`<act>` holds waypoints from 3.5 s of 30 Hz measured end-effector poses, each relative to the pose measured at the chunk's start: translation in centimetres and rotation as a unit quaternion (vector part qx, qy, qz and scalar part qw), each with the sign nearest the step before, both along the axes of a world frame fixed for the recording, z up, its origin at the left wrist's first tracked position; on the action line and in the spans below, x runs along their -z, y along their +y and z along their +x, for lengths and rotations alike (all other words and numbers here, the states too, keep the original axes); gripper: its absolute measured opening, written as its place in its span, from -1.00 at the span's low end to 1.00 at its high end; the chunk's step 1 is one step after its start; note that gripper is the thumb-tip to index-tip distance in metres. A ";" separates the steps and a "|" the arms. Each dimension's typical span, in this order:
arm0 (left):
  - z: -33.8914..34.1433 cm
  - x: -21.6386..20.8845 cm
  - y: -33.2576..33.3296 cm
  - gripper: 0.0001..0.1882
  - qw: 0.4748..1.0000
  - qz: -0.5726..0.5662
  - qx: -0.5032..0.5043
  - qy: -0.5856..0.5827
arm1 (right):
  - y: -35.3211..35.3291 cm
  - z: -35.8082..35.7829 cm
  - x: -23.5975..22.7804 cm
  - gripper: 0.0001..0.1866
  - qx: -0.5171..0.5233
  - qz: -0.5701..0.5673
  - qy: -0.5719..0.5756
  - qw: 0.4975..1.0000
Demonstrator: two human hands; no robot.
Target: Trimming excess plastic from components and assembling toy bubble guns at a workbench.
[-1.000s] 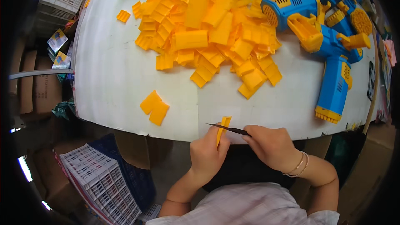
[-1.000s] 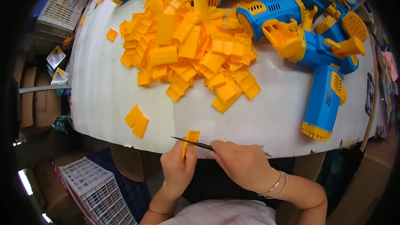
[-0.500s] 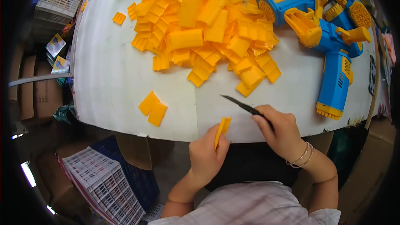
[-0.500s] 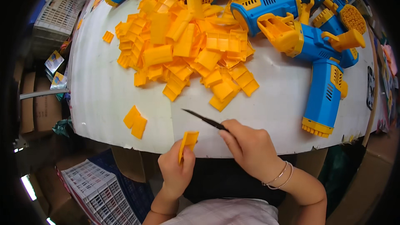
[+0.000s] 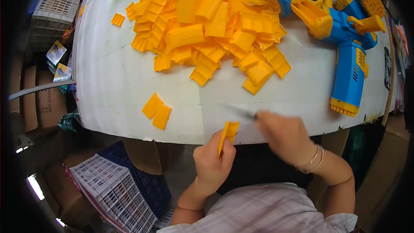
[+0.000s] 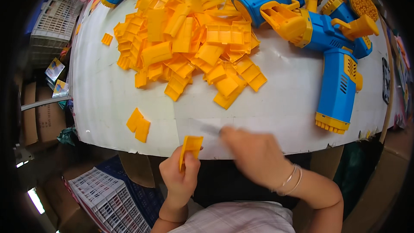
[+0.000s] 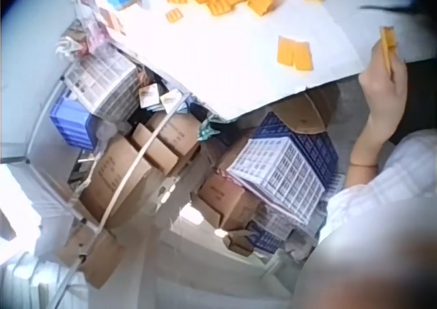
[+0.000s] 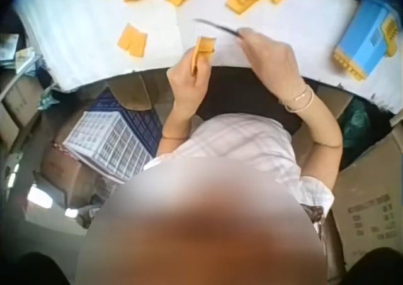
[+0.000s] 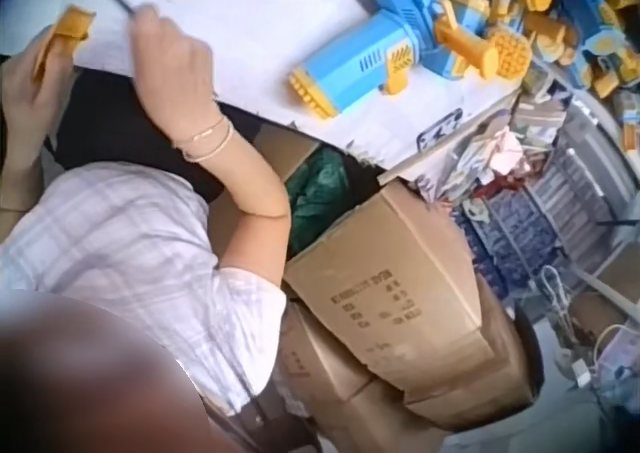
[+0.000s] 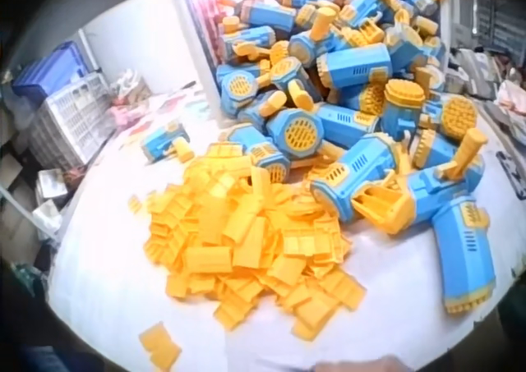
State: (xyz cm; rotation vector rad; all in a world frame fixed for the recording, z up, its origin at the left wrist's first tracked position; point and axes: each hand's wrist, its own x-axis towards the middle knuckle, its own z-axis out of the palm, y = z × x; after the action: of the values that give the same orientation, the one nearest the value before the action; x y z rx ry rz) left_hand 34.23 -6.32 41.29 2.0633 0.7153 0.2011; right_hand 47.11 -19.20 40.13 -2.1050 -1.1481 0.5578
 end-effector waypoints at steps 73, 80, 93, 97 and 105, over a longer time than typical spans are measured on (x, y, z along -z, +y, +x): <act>0.3 0.5 1.1 -0.82 0.804 -0.568 -0.164 -0.060 | 1.1 0.2 0.7 -0.80 -0.038 -0.023 -0.045 0.998; 0.3 0.9 1.3 -0.84 0.737 -0.649 -0.157 -0.104 | 0.6 0.9 1.2 -0.82 -0.045 -0.005 -0.079 0.996; 0.8 0.7 1.1 -0.83 0.805 -0.572 -0.148 -0.051 | 0.2 1.0 0.7 -0.79 -0.046 -0.043 -0.048 0.997; 0.6 1.0 1.0 -0.83 0.812 -0.562 -0.152 -0.043 | 0.3 0.3 -1.0 -0.79 -0.065 -0.013 -0.006 0.998; 1.0 0.4 0.7 -0.82 0.838 -0.520 -0.161 -0.037 | 0.5 -0.1 -1.1 -0.82 -0.076 -0.010 -0.034 0.996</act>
State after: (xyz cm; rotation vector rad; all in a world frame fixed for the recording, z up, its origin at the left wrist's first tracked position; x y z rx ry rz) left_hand 35.22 -5.67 40.92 0.8839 0.8607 0.0479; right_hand 46.98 -18.66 41.24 -2.0791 -1.3548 0.5737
